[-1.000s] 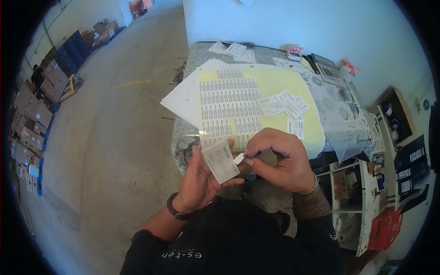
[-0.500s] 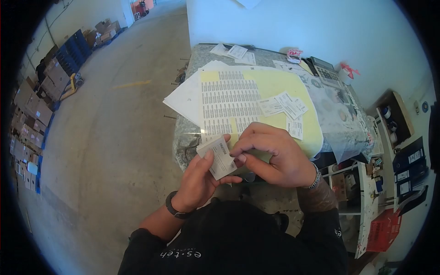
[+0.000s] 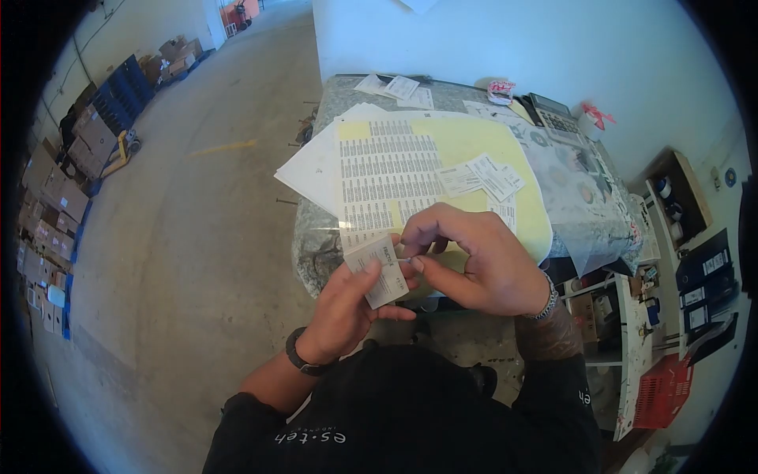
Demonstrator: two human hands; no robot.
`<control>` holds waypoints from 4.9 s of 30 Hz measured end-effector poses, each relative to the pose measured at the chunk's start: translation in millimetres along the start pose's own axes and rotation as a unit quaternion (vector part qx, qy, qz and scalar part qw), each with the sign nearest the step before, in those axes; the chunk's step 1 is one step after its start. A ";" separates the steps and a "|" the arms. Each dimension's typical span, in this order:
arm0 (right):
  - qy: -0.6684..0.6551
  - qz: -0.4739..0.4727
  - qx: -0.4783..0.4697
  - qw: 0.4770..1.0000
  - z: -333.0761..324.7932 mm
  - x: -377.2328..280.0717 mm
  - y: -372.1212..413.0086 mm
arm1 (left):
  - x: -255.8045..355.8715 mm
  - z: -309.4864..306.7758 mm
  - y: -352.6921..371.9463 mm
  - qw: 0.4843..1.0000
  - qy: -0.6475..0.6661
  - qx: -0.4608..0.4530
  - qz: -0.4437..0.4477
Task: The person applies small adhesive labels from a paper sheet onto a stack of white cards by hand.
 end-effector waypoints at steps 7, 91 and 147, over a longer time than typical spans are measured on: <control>-0.030 0.040 0.024 0.998 -2.3 7.6 1.7 | 9.4 -10.0 4.6 0.995 -0.010 0.054 0.086; 0.088 0.013 -0.045 0.995 47.8 3.8 -10.4 | 3.7 3.6 0.5 0.998 0.042 0.031 -0.045; 0.148 0.004 -0.027 0.989 57.4 8.4 -8.5 | 6.2 -8.1 -0.9 0.995 0.083 0.053 0.015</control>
Point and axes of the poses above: each hand's wrist, its own y-axis away from the middle knuckle, its own z-axis out of the palm, x = y × z, the point moved 9 cm from there along -y, towards the middle knuckle, and after that the axes turned 7 degrees about -z, right-handed, at the moved point
